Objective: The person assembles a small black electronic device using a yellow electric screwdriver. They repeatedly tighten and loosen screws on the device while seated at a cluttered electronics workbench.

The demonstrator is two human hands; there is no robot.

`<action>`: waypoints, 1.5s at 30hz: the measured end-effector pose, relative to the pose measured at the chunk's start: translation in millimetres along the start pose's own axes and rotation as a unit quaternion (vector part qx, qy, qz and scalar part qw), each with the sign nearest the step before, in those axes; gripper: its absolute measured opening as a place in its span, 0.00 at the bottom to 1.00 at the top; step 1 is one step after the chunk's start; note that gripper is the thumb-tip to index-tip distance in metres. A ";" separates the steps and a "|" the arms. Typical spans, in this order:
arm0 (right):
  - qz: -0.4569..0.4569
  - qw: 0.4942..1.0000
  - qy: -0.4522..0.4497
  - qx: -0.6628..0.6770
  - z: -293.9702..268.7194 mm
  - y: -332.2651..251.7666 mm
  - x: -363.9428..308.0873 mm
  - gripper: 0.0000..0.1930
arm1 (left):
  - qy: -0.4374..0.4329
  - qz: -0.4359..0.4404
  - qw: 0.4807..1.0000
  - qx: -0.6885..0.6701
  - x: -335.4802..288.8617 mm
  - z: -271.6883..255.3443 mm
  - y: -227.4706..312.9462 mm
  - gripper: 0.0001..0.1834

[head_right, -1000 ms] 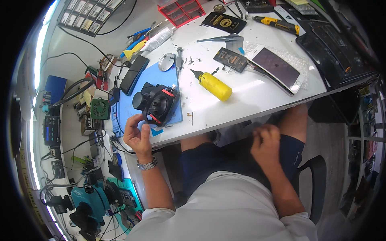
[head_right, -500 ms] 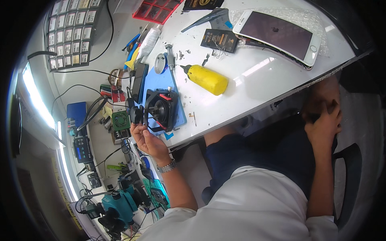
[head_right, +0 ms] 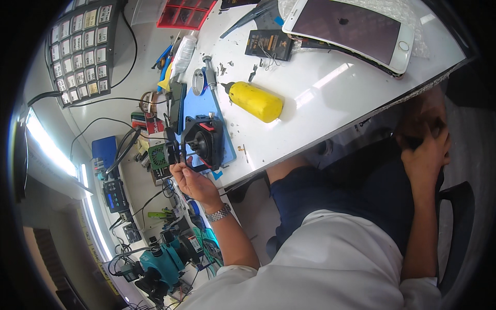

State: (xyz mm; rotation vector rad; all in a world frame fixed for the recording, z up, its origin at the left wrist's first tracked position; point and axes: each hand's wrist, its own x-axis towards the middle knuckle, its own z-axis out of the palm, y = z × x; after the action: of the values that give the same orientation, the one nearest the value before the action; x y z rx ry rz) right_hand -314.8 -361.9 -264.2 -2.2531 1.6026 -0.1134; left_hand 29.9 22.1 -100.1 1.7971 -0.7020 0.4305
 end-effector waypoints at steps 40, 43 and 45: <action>-0.011 1.000 0.011 -0.004 1.0 2.2 0.6 0.37 | -0.036 0.044 0.998 0.028 1.7 -2.9 0.8 0.13; -0.009 1.000 0.007 -0.013 0.7 1.1 0.8 0.37 | -0.037 0.045 0.998 0.030 2.6 -3.7 -0.2 0.13; -0.007 1.000 0.004 -0.013 0.4 0.5 0.8 0.38 | -0.034 0.045 0.998 0.027 3.0 -3.4 -0.7 0.13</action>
State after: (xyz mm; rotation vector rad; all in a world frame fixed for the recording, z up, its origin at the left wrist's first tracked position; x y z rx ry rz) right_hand -314.9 -362.6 -264.8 -2.2868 1.6009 -0.1069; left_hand 32.9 24.7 -97.7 1.8425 -0.8287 0.4541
